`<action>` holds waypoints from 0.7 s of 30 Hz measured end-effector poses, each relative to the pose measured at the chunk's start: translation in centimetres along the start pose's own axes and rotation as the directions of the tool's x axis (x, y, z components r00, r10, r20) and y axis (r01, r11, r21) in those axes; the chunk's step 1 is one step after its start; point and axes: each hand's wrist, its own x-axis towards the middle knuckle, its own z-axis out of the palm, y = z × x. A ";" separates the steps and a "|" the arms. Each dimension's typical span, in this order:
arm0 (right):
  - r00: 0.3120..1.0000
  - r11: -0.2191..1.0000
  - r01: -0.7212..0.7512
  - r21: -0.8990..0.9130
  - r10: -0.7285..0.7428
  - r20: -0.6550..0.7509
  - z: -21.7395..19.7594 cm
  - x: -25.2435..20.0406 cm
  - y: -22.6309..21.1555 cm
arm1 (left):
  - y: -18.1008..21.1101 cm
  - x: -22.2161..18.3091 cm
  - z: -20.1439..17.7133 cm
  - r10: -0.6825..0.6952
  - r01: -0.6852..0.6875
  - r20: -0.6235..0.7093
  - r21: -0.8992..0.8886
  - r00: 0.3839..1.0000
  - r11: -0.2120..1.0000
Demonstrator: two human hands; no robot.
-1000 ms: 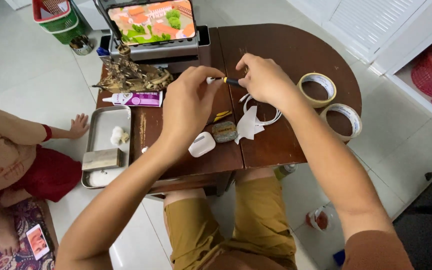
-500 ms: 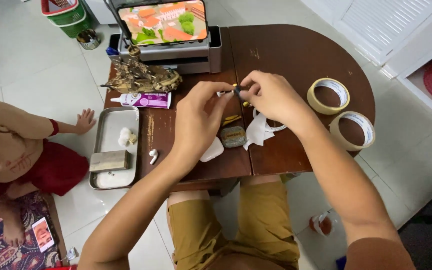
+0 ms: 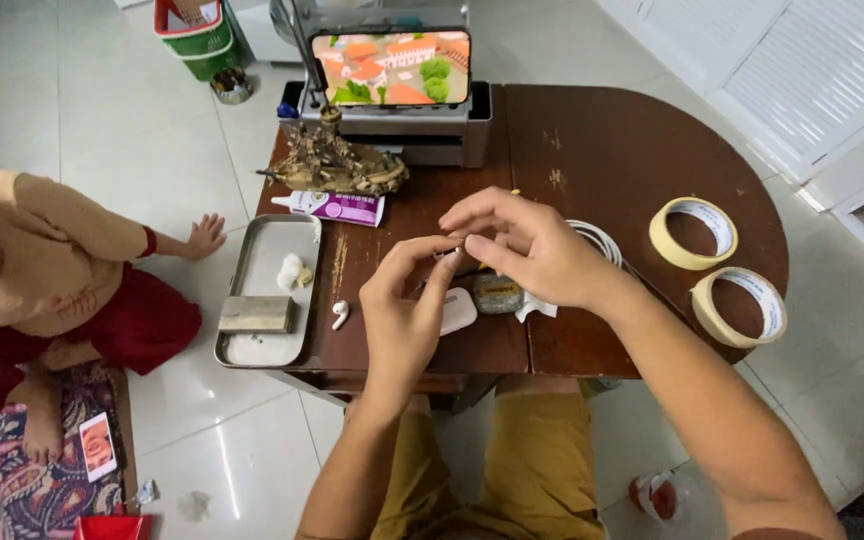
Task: Reassembling the internal components of a wireless earbud, including the driver and outer shell.
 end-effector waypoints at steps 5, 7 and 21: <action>0.998 0.997 -0.058 -0.049 0.059 0.016 0.0 -0.3 -0.5 | 0.0 -0.6 -0.3 -0.016 0.016 -0.017 -0.023 1.000 1.000; 0.997 0.997 -0.069 -0.045 0.070 0.016 0.2 -0.4 -0.7 | 0.0 -0.6 -0.5 -0.007 0.006 -0.019 -0.048 1.000 0.999; 0.999 0.997 0.047 -0.053 -0.048 -0.010 0.5 -0.7 -0.4 | -0.4 -0.9 -0.5 -0.023 0.022 -0.001 -0.252 1.000 0.967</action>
